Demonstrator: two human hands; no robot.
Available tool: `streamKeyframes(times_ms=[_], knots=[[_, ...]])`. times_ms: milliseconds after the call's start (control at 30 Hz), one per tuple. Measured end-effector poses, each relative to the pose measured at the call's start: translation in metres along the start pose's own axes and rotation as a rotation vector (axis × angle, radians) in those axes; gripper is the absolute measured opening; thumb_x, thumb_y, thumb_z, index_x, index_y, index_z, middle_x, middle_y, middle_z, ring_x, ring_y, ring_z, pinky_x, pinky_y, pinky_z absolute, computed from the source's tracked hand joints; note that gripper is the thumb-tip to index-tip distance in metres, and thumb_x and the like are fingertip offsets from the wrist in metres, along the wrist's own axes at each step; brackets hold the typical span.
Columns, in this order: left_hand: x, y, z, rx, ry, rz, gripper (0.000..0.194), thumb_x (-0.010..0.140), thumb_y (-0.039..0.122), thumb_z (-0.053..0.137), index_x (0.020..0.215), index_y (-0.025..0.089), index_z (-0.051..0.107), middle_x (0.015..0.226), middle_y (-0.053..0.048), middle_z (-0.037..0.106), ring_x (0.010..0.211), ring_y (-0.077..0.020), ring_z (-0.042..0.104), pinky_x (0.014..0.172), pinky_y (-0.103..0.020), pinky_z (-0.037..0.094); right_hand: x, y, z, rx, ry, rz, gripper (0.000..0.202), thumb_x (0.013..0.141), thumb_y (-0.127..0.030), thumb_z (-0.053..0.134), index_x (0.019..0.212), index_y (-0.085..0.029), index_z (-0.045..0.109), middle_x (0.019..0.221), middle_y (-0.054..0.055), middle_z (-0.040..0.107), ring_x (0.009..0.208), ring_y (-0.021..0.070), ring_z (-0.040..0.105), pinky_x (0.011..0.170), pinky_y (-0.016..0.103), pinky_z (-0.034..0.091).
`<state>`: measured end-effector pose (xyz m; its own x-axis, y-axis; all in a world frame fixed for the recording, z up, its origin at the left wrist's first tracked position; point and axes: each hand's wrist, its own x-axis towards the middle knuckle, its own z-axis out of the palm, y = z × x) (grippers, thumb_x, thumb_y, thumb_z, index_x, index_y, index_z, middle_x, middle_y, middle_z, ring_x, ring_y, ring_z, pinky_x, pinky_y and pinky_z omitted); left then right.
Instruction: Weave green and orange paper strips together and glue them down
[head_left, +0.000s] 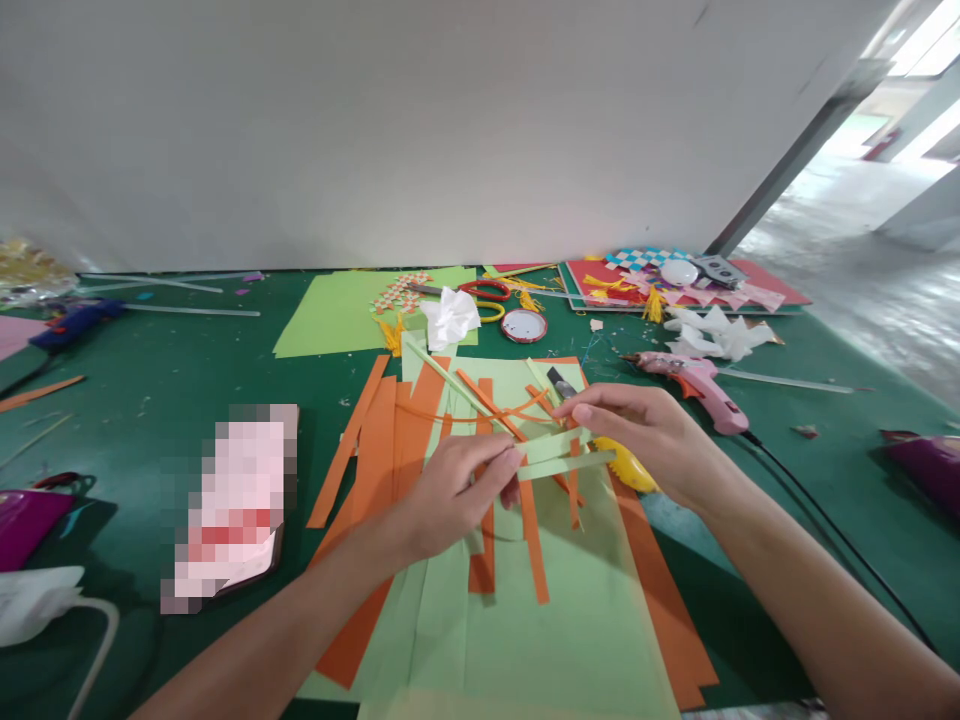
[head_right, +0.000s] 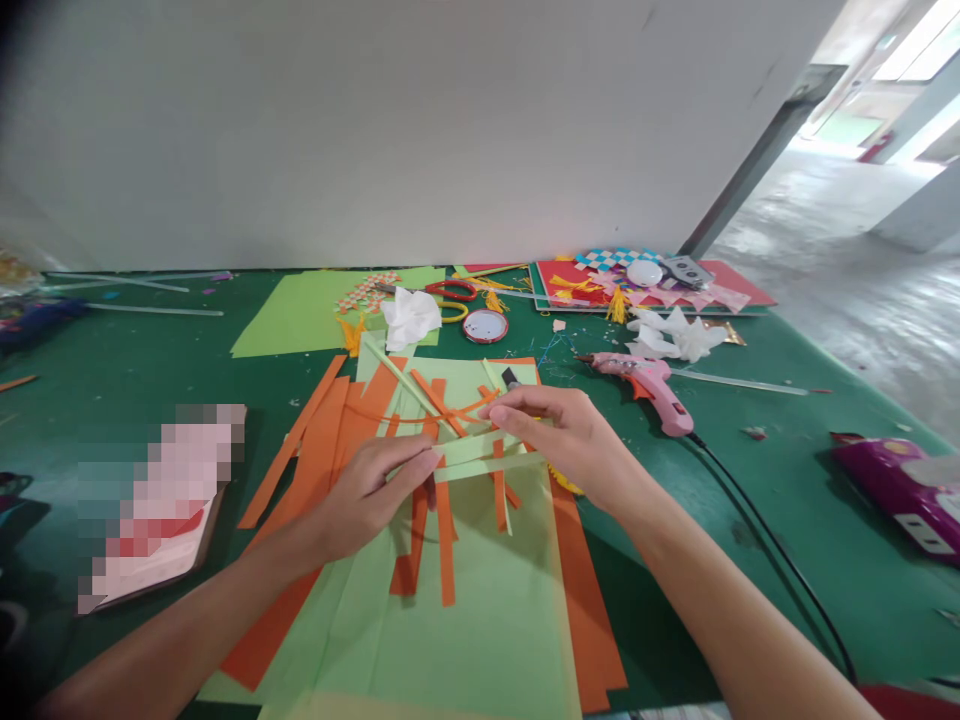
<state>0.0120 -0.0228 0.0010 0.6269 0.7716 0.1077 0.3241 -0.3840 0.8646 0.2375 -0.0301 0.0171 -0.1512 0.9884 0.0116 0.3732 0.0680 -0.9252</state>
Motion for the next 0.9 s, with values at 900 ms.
streamKeyframes(times_ms=[900], knots=[[-0.0003,-0.0023,0.0005,0.024,-0.025,0.012,0.040,0.100,0.027,0.037,0.062,0.017,0.049,0.060,0.003,0.057,0.053,-0.0080,0.049,0.053,-0.022,0.037,0.0012,0.0091,0.0013,0.226,0.114,0.002,0.019,0.075,-0.037,0.076,0.088,-0.023,0.075,0.086,0.003,0.073,0.079,0.0180,0.067,0.071,0.029,0.052]])
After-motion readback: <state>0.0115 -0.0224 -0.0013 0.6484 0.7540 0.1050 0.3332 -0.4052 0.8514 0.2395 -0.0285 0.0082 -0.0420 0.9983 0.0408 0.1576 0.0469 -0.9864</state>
